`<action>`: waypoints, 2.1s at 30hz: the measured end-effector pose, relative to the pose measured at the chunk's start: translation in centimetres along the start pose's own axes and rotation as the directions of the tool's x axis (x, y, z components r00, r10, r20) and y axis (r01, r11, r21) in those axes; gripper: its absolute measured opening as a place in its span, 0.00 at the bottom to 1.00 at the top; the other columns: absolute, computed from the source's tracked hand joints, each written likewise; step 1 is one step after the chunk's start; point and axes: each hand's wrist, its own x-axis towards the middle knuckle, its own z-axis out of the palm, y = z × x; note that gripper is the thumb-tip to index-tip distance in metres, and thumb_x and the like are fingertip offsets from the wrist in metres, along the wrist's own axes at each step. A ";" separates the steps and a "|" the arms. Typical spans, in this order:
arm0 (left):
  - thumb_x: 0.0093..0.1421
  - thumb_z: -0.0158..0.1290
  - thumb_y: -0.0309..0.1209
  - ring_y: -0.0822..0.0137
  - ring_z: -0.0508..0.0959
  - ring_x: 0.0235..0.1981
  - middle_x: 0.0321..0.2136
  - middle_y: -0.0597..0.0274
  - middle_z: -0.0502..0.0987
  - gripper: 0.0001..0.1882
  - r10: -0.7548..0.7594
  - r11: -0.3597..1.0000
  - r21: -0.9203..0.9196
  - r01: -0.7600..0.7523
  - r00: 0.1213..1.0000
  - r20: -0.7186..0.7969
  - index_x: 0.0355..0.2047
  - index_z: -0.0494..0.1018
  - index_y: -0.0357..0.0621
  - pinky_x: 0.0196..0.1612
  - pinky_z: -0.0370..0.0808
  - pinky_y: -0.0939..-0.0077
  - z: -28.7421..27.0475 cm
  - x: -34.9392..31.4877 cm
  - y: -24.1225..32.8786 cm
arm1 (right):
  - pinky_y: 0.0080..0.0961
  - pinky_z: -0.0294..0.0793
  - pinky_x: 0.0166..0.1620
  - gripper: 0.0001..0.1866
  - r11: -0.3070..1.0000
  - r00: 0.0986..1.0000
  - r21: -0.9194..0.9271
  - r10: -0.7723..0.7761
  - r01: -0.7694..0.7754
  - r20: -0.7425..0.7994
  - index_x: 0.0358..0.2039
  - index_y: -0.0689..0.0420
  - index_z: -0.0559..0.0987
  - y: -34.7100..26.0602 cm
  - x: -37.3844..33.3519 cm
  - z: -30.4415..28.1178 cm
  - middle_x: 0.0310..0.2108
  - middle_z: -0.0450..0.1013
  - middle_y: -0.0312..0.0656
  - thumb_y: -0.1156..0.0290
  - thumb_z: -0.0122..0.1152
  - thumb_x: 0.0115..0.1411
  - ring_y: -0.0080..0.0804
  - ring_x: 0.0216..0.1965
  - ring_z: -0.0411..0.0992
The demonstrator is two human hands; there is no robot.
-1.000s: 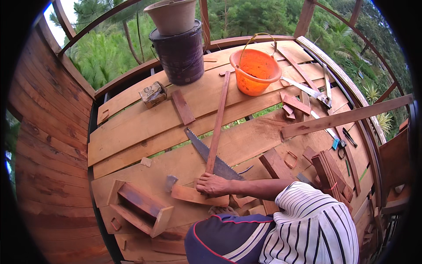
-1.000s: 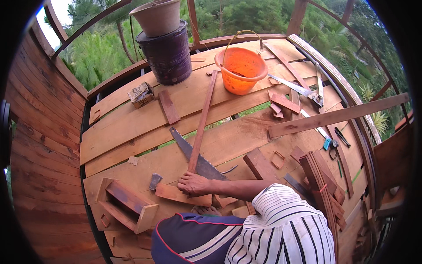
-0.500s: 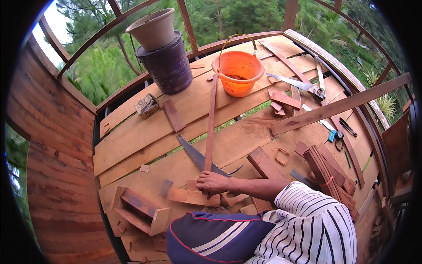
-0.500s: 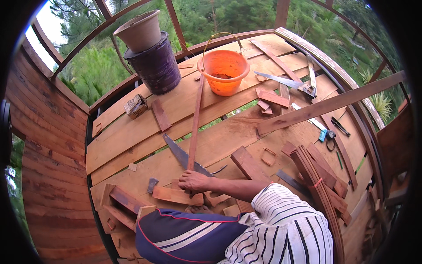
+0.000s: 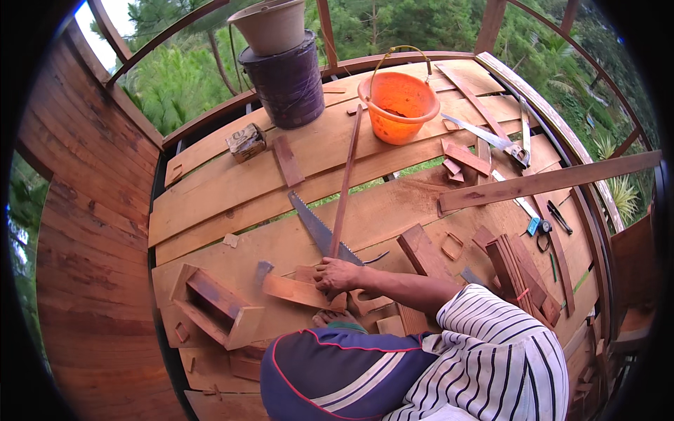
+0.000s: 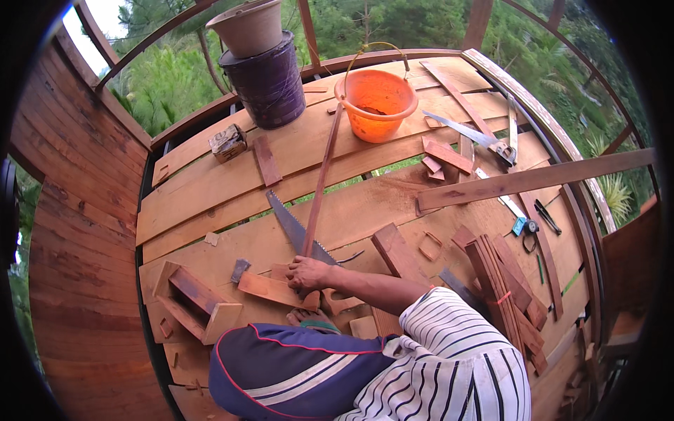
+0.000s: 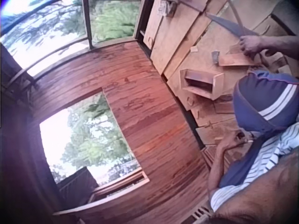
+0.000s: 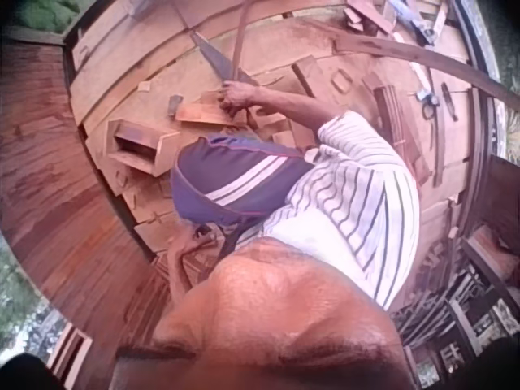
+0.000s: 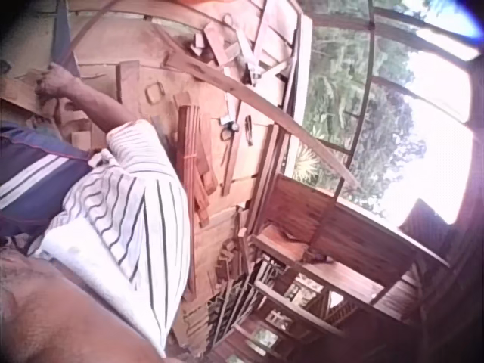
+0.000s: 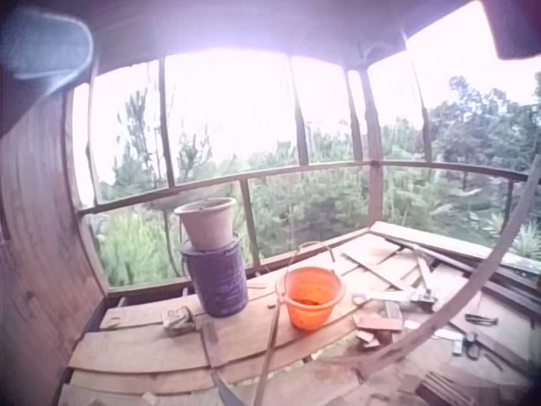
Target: The person assembles a small wooden box by fitting planks together on a wooden floor. They repeatedly align and adjust the pieces, then use a hand saw to cut a plank to size.
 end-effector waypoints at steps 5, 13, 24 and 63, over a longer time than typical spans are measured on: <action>0.57 0.60 0.62 0.52 0.81 0.50 0.46 0.41 0.81 0.38 -0.121 0.993 0.012 0.121 0.992 0.020 0.50 0.78 0.37 0.54 0.76 0.65 0.4 -3.6 -0.1 | 0.36 0.63 0.52 0.22 1.000 0.998 0.024 0.006 -0.007 0.065 0.34 0.48 0.79 -1.7 3.2 2.1 0.38 0.73 0.36 0.43 0.68 0.51 0.34 0.49 0.71; 0.54 0.61 0.58 0.45 0.83 0.38 0.33 0.42 0.82 0.36 -0.010 0.999 -0.039 0.004 0.991 -0.134 0.42 0.79 0.31 0.41 0.77 0.57 1.7 -3.5 -0.9 | 0.35 0.68 0.38 0.17 0.988 0.994 0.121 -0.100 0.095 0.037 0.30 0.50 0.75 -7.3 5.1 -1.5 0.27 0.71 0.37 0.54 0.69 0.49 0.39 0.34 0.76; 0.54 0.63 0.59 0.50 0.83 0.38 0.33 0.50 0.83 0.37 -0.064 0.955 -0.297 -0.014 0.966 -0.249 0.45 0.79 0.34 0.44 0.78 0.59 9.0 -4.8 -4.2 | 0.40 0.78 0.48 0.26 0.838 0.823 0.452 -0.471 0.305 0.317 0.57 0.49 0.73 -15.9 13.4 5.3 0.43 0.74 0.41 0.62 0.69 0.58 0.47 0.45 0.76; 0.62 0.63 0.39 0.74 0.75 0.23 0.19 0.62 0.77 0.19 -0.340 0.724 -0.624 -0.293 0.635 -0.693 0.23 0.74 0.36 0.27 0.73 0.72 1.9 7.2 -12.0 | 0.44 0.66 0.61 0.33 0.985 0.965 0.170 -0.081 0.038 0.250 0.55 0.42 0.80 0.9 6.4 -2.8 0.54 0.70 0.39 0.66 0.78 0.45 0.44 0.59 0.69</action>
